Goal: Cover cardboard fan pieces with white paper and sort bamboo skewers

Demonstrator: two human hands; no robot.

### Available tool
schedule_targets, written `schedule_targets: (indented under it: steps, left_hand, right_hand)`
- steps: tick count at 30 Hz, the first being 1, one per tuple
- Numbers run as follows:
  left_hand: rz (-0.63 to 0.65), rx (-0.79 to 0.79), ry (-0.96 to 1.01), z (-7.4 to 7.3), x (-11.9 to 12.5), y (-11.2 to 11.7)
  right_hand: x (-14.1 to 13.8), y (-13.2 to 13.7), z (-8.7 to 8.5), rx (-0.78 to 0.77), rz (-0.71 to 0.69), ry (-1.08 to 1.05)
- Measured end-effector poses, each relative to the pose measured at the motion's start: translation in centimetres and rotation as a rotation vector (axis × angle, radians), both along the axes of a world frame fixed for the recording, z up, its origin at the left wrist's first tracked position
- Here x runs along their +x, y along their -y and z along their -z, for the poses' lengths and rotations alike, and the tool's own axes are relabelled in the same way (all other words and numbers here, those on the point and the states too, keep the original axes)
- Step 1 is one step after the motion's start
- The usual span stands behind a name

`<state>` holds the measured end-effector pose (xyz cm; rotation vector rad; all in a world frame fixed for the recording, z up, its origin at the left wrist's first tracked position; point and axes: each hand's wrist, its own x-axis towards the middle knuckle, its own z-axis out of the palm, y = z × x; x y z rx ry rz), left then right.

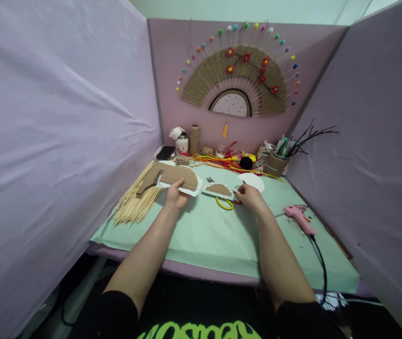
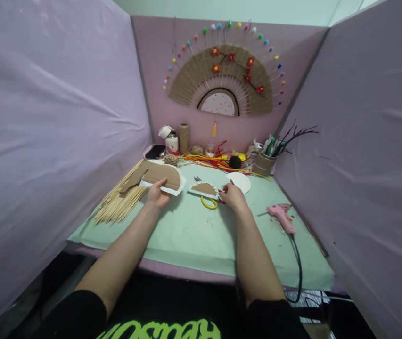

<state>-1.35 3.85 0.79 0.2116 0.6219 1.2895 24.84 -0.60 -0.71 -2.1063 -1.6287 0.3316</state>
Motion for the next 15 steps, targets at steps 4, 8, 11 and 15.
schedule_targets:
  steps: [4,8,11,15]
  left_hand:
    - [0.035,-0.009,-0.015,0.2,0.2,0.2]
    - [0.024,-0.001,-0.02,0.3,0.2,0.1]
    - [0.029,-0.011,-0.025,0.3,0.1,0.1]
    - [0.076,0.034,0.003,0.1,-0.1,0.3]
  right_hand:
    - [-0.8,0.3,0.5,-0.146,-0.057,0.088]
    - [-2.8,0.5,0.6,-0.149,-0.092,0.166]
    - [-4.2,0.9,0.2,-0.071,-0.116,0.277]
    - [-4.8,1.2,-0.3,0.054,-0.048,0.422]
